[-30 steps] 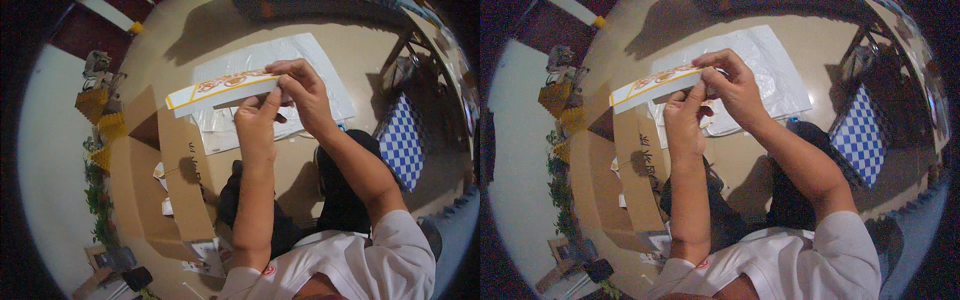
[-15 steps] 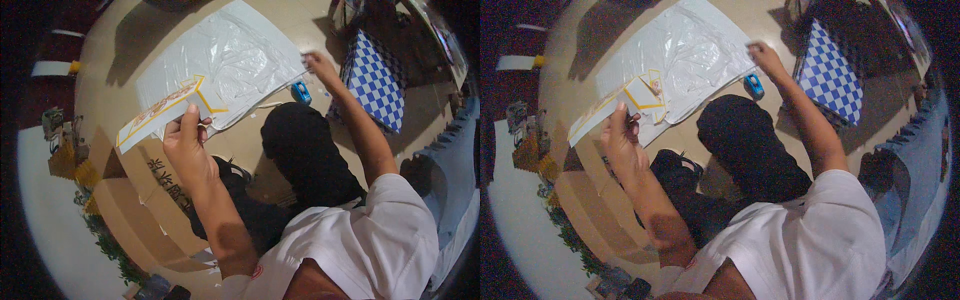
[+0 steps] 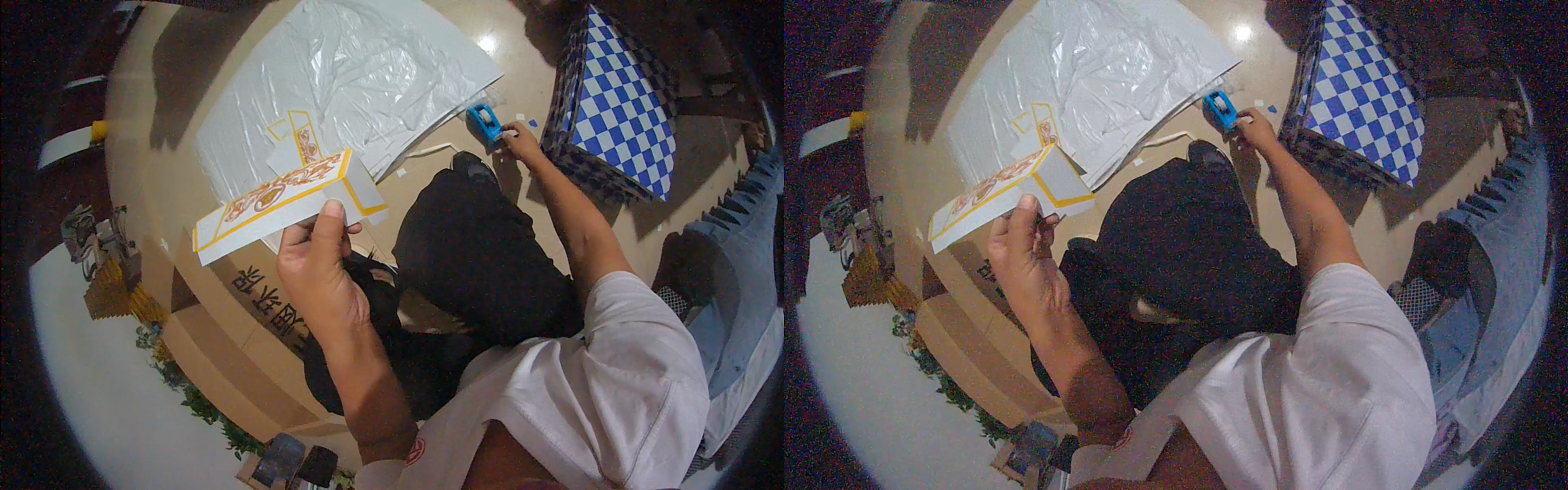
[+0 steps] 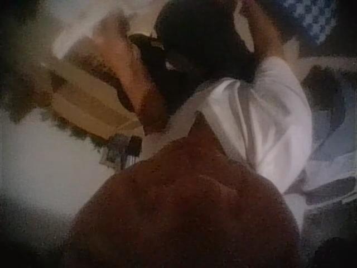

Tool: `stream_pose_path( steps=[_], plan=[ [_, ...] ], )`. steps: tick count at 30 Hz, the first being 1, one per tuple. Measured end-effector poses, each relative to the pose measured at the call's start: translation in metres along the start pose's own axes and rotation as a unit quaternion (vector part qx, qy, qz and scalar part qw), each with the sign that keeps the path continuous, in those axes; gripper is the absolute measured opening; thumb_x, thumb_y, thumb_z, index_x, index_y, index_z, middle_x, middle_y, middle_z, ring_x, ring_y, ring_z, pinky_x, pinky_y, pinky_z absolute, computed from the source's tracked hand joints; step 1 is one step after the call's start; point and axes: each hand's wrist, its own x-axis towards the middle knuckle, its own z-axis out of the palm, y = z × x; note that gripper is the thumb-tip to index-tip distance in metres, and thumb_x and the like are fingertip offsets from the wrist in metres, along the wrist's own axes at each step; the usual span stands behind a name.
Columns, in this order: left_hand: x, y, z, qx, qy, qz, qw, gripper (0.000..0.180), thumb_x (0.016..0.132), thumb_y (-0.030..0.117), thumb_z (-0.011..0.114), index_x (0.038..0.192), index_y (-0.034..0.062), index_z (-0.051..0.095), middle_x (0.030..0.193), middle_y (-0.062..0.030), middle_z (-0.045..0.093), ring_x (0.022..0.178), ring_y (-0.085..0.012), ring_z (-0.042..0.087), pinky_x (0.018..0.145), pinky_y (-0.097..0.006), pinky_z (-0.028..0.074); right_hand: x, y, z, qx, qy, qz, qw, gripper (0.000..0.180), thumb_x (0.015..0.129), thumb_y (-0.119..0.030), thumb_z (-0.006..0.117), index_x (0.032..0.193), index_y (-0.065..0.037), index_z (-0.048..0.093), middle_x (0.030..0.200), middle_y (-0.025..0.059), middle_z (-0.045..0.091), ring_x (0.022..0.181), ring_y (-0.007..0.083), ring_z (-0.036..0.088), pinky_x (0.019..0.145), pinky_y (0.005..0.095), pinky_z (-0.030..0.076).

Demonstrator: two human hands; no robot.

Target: The person assembles small paper boxes by folding flat printed sheets along pre-scored lines and securing the edges with adhesive tape. The person repeatedly folds, aligns, and tapes each box, then places the finished units into a nearby cardboard box.

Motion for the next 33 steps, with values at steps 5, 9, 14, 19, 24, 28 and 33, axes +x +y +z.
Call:
stream_pose_path(
  steps=[5, 9, 14, 19, 24, 28, 33],
  plan=[
    [0.003, -0.004, 0.004, 0.005, -0.020, -0.008, 1.000, 0.023, 0.083, 0.010, 0.070, 0.098, -0.0046, 0.062, 0.081, -0.0056, 0.063, 0.064, -0.0087, 0.052, 0.055, -0.020, 0.035, 0.016, -0.006, -0.003, 0.010, -0.059, 0.029, 0.998, 0.024, 0.085, -0.020, 0.065, 0.104, -0.008, 0.059, 0.078, 0.0128, 0.066, 0.058, 0.0184, 0.064, 0.051, 0.0315, 0.052],
    [0.002, -0.005, 0.009, 0.011, -0.027, -0.015, 0.999, 0.022, 0.084, 0.010, 0.069, 0.099, -0.0043, 0.063, 0.081, -0.0050, 0.063, 0.063, -0.0075, 0.049, 0.055, -0.019, 0.033, 0.028, -0.007, 0.000, -0.058, -0.057, 0.037, 0.996, 0.021, 0.087, -0.020, 0.064, 0.102, -0.007, 0.057, 0.079, 0.0056, 0.059, 0.068, 0.0173, 0.063, 0.058, 0.0322, 0.054],
    [0.002, -0.007, 0.013, 0.017, -0.030, -0.021, 0.999, 0.022, 0.084, 0.011, 0.069, 0.099, -0.0042, 0.063, 0.080, -0.0042, 0.063, 0.063, -0.0066, 0.047, 0.056, -0.020, 0.033, 0.028, 0.010, -0.005, 0.090, -0.069, 0.086, 0.990, 0.023, 0.079, -0.023, 0.068, 0.088, -0.003, 0.062, 0.077, 0.0073, 0.064, 0.062, 0.0173, 0.060, 0.055, 0.0311, 0.048],
    [0.001, -0.007, 0.018, 0.012, -0.018, -0.023, 0.999, 0.022, 0.084, 0.011, 0.069, 0.099, -0.0041, 0.063, 0.080, -0.0041, 0.063, 0.064, -0.0076, 0.049, 0.057, -0.021, 0.035, 0.005, 0.013, -0.001, 0.154, -0.063, 0.063, 0.984, 0.024, 0.082, -0.024, 0.062, 0.089, -0.002, 0.061, 0.076, 0.0089, 0.062, 0.067, 0.0168, 0.060, 0.059, 0.0296, 0.048],
    [0.006, -0.007, 0.017, 0.006, -0.035, -0.028, 0.999, 0.022, 0.084, 0.011, 0.069, 0.100, -0.0039, 0.063, 0.082, -0.0054, 0.064, 0.066, -0.0092, 0.053, 0.059, -0.021, 0.037, -0.014, 0.007, 0.005, 0.173, -0.058, 0.069, 0.981, 0.018, 0.087, -0.018, 0.057, 0.088, -0.001, 0.058, 0.072, 0.0084, 0.059, 0.062, 0.0167, 0.058, 0.059, 0.0322, 0.050],
    [0.007, -0.006, 0.019, 0.004, -0.030, -0.031, 0.999, 0.023, 0.084, 0.010, 0.070, 0.100, -0.0040, 0.063, 0.082, -0.0057, 0.064, 0.066, -0.0094, 0.052, 0.060, -0.022, 0.038, -0.020, 0.007, 0.012, 0.186, -0.016, 0.072, 0.980, 0.015, 0.091, -0.016, 0.054, 0.087, -0.002, 0.057, 0.069, 0.0075, 0.058, 0.057, 0.0173, 0.057, 0.057, 0.0342, 0.052],
    [0.008, -0.010, 0.016, 0.002, -0.030, -0.030, 0.999, 0.024, 0.083, 0.011, 0.070, 0.100, -0.0049, 0.063, 0.082, -0.0051, 0.064, 0.066, -0.0091, 0.051, 0.061, -0.022, 0.039, -0.005, 0.022, 0.017, 0.196, -0.008, 0.076, 0.978, 0.016, 0.089, -0.018, 0.058, 0.087, -0.002, 0.061, 0.071, 0.0087, 0.062, 0.058, 0.0201, 0.060, 0.057, 0.0369, 0.053]
  ],
)
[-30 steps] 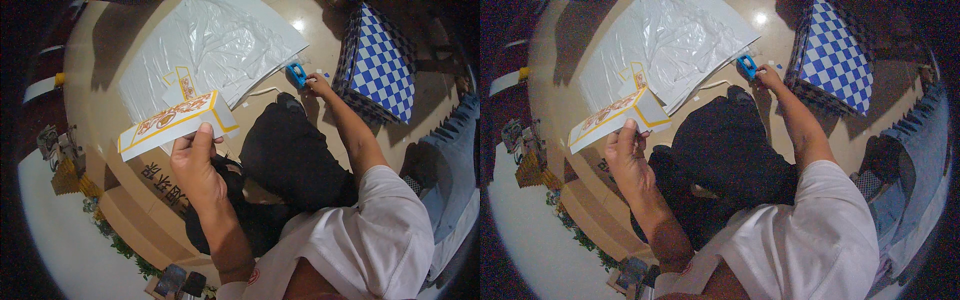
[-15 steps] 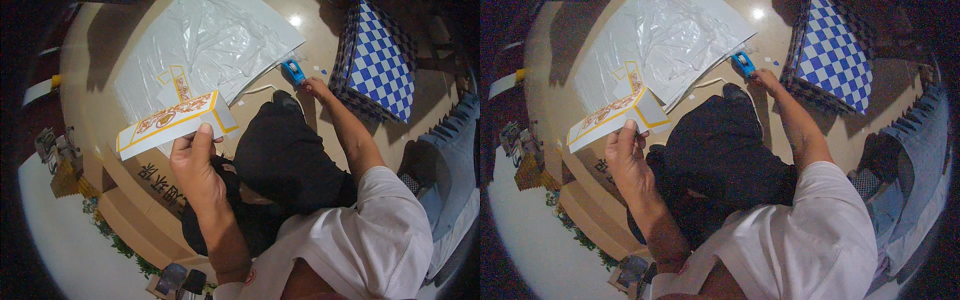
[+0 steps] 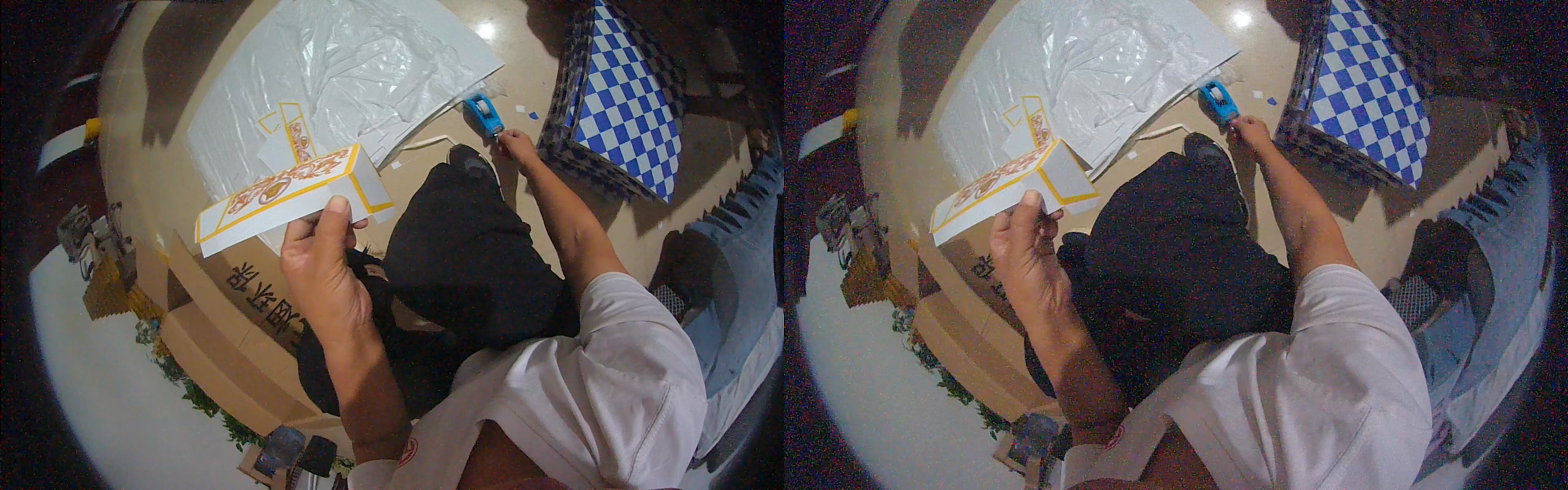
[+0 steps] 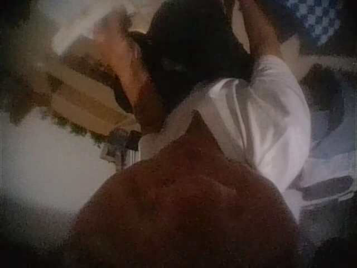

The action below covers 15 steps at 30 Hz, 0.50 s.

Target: The person assembles small paper boxes by folding flat printed sheets along pre-scored lines and securing the edges with adhesive tape. The person repeatedly folds, aligns, and tapes each box, then places the finished units into a nearby cardboard box.

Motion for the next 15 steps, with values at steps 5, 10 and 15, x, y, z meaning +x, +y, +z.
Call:
stream_pose_path(
  steps=[5, 10, 15],
  plan=[
    [-0.002, -0.003, 0.000, 0.005, 0.014, -0.005, 1.000, 0.024, 0.083, 0.011, 0.070, 0.101, -0.0040, 0.064, 0.083, -0.0042, 0.063, 0.065, -0.0084, 0.049, 0.061, -0.022, 0.038, 0.032, 0.020, -0.009, -0.036, -0.010, 0.068, 0.997, 0.017, 0.083, -0.018, 0.060, 0.091, -0.004, 0.065, 0.080, 0.0104, 0.068, 0.071, 0.0278, 0.066, 0.064, 0.0381, 0.053],
    [0.000, 0.006, 0.001, -0.037, -0.017, 0.008, 0.999, 0.021, 0.086, 0.009, 0.068, 0.102, -0.0044, 0.064, 0.088, -0.0058, 0.065, 0.075, -0.0102, 0.058, 0.068, -0.025, 0.048, 0.052, 0.061, -0.022, -0.394, -0.051, -0.093, 0.913, 0.021, 0.085, -0.020, 0.061, 0.095, -0.004, 0.068, 0.089, 0.0113, 0.069, 0.079, 0.0228, 0.067, 0.072, 0.0355, 0.052],
    [-0.002, 0.006, -0.015, -0.006, -0.007, 0.019, 1.000, 0.019, 0.086, 0.008, 0.067, 0.100, -0.0051, 0.065, 0.089, -0.0068, 0.066, 0.077, -0.0092, 0.059, 0.071, -0.025, 0.049, -0.048, -0.020, 0.043, -0.127, -0.114, -0.066, 0.983, 0.017, 0.086, -0.014, 0.067, 0.100, -0.005, 0.061, 0.085, 0.0020, 0.062, 0.080, 0.0126, 0.059, 0.074, 0.0277, 0.049]
  ],
)
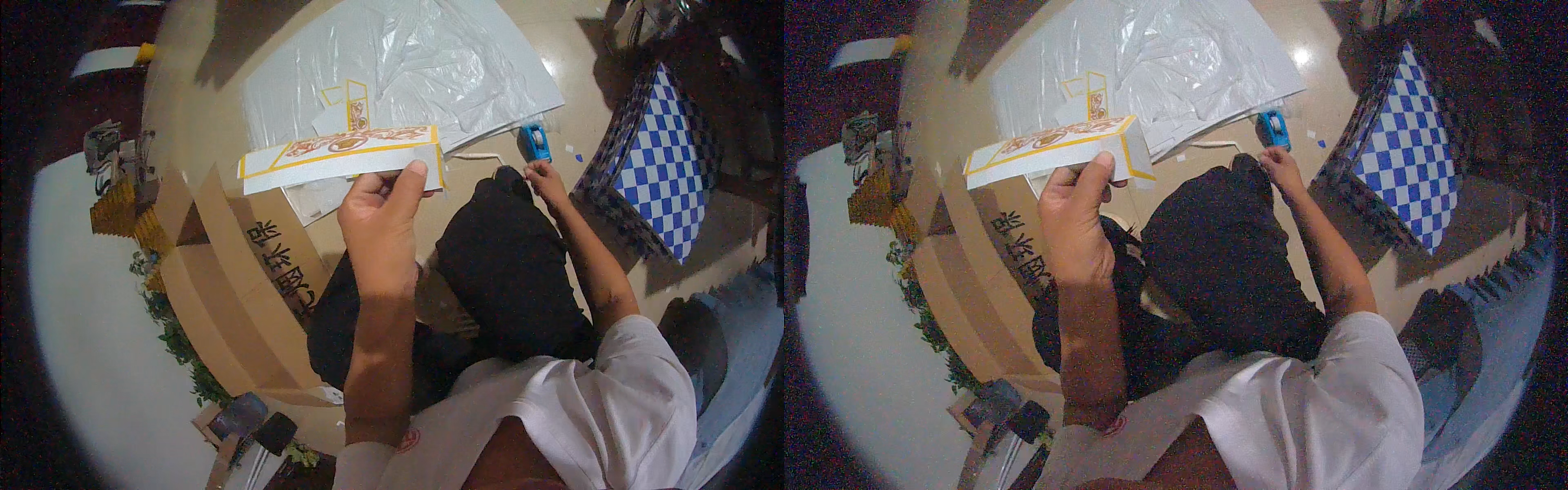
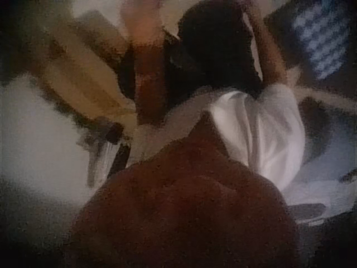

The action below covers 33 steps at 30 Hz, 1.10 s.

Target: The person assembles small paper boxes by folding flat printed sheets along pre-scored lines and securing the edges with adhesive tape. The person repeatedly folds, aligns, and tapes each box, then places the finished units into a nearby cardboard box.

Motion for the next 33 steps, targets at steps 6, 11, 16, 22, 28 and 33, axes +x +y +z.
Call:
stream_pose_path(
  steps=[6, 11, 16, 22, 28, 33],
  plan=[
    [-0.012, 0.013, 0.009, 0.078, 0.023, 0.057, 0.995, 0.016, 0.085, 0.009, 0.067, 0.092, -0.0053, 0.067, 0.078, -0.0033, 0.066, 0.071, -0.0060, 0.057, 0.065, -0.022, 0.046, -0.131, -0.260, 0.062, 0.032, -0.183, -0.336, 0.924, 0.040, 0.091, -0.007, 0.060, 0.130, -0.009, 0.049, 0.090, 0.0017, 0.056, 0.079, 0.0084, 0.054, 0.074, 0.0229, 0.046],
    [-0.021, 0.024, 0.009, 0.168, 0.048, 0.184, 0.967, 0.013, 0.080, 0.008, 0.069, 0.083, -0.0046, 0.068, 0.073, -0.0073, 0.067, 0.066, -0.0120, 0.059, 0.064, -0.028, 0.047, -0.198, -0.318, 0.101, -0.007, -0.216, -0.466, 0.858, 0.053, 0.090, -0.004, 0.062, 0.139, -0.010, 0.042, 0.088, 0.0029, 0.056, 0.080, 0.0083, 0.054, 0.073, 0.0228, 0.046],
    [-0.032, 0.026, -0.006, 0.229, 0.072, 0.292, 0.926, 0.016, 0.079, 0.011, 0.069, 0.088, -0.0023, 0.069, 0.075, -0.0073, 0.067, 0.069, -0.0103, 0.057, 0.066, -0.028, 0.046, -0.221, -0.323, 0.119, -0.030, -0.198, -0.466, 0.861, 0.052, 0.090, -0.005, 0.062, 0.138, -0.009, 0.042, 0.088, 0.0044, 0.058, 0.081, 0.0086, 0.056, 0.073, 0.0231, 0.047],
    [-0.047, 0.031, -0.021, 0.323, 0.127, 0.395, 0.851, 0.017, 0.074, 0.013, 0.070, 0.088, 0.0038, 0.072, 0.087, -0.0104, 0.069, 0.084, -0.0307, 0.063, 0.080, -0.041, 0.048, -0.244, -0.328, 0.129, -0.057, -0.189, -0.489, 0.850, 0.049, 0.090, -0.005, 0.061, 0.136, -0.007, 0.043, 0.088, 0.0050, 0.058, 0.081, 0.0086, 0.057, 0.072, 0.0233, 0.047],
    [-0.054, 0.039, -0.028, 0.344, 0.162, 0.496, 0.781, 0.019, 0.072, 0.010, 0.071, 0.090, 0.0033, 0.072, 0.092, -0.0116, 0.070, 0.086, -0.0298, 0.065, 0.081, -0.040, 0.050, -0.262, -0.335, 0.134, -0.084, -0.169, -0.491, 0.850, 0.044, 0.090, -0.007, 0.063, 0.131, -0.006, 0.047, 0.083, 0.0043, 0.059, 0.076, 0.0081, 0.057, 0.068, 0.0227, 0.047],
    [-0.059, 0.043, -0.032, 0.370, 0.159, 0.519, 0.754, 0.023, 0.070, 0.008, 0.072, 0.093, 0.0031, 0.072, 0.096, -0.0123, 0.070, 0.088, -0.0305, 0.066, 0.083, -0.040, 0.050, -0.270, -0.337, 0.138, -0.113, -0.126, -0.496, 0.852, 0.039, 0.088, -0.010, 0.067, 0.124, -0.005, 0.053, 0.078, 0.0053, 0.062, 0.069, 0.0085, 0.058, 0.063, 0.0237, 0.047]
  ],
)
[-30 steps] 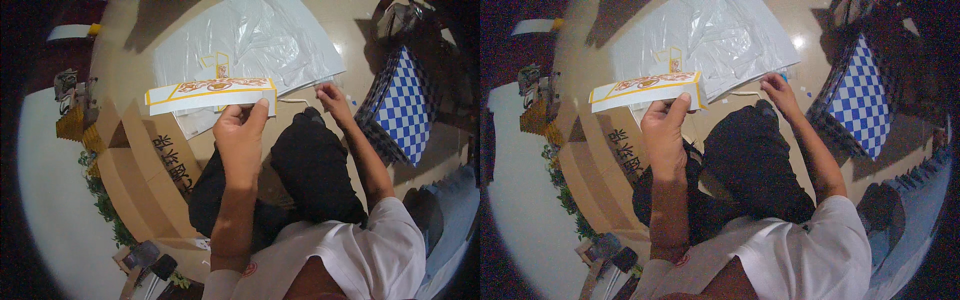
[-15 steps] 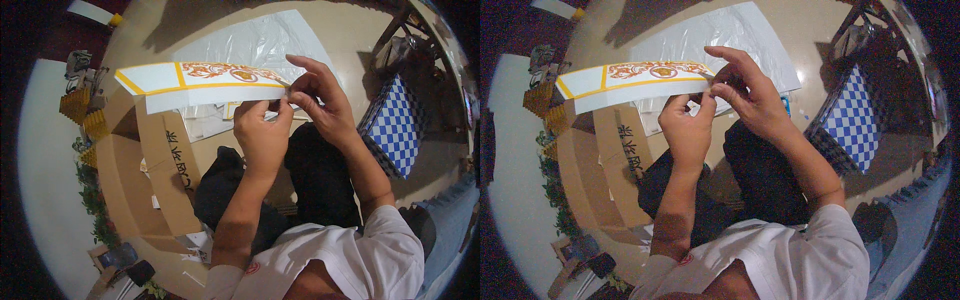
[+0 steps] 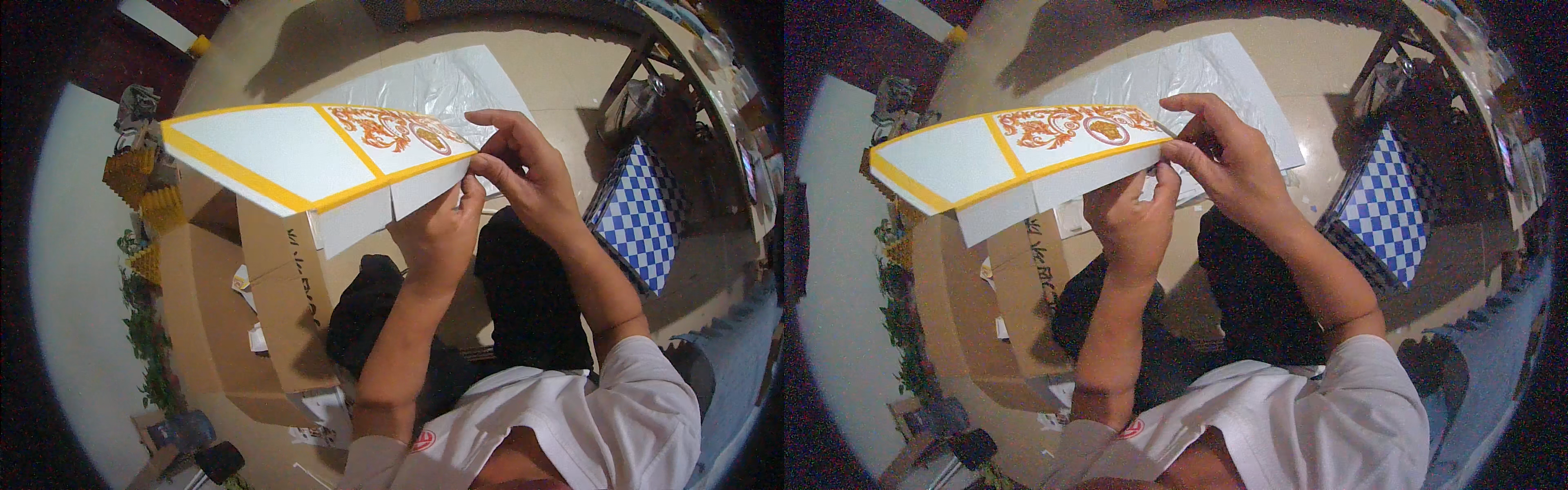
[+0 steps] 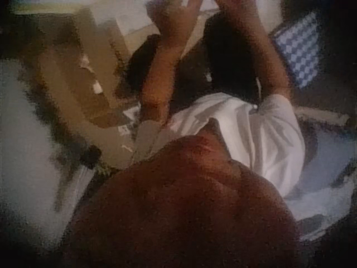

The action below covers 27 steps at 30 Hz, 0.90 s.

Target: The person assembles small paper boxes by folding flat printed sheets along pre-scored lines and securing the edges with adhesive tape. The person repeatedly folds, aligns, and tapes each box, then places the finished units into a nearby cardboard box.

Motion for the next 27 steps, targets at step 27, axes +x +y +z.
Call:
stream_pose_path(
  steps=[27],
  plan=[
    [0.022, -0.019, -0.032, -0.346, -0.122, -0.166, 0.915, 0.018, 0.087, 0.014, 0.066, 0.095, -0.0020, 0.068, 0.085, -0.0130, 0.068, 0.081, -0.0188, 0.064, 0.073, -0.032, 0.049, -0.001, 0.009, 0.003, 0.013, 0.001, 0.031, 0.999, 0.022, 0.097, -0.019, 0.052, 0.093, 0.001, 0.062, 0.081, 0.0044, 0.061, 0.074, 0.0107, 0.054, 0.069, 0.0263, 0.046]
  ],
)
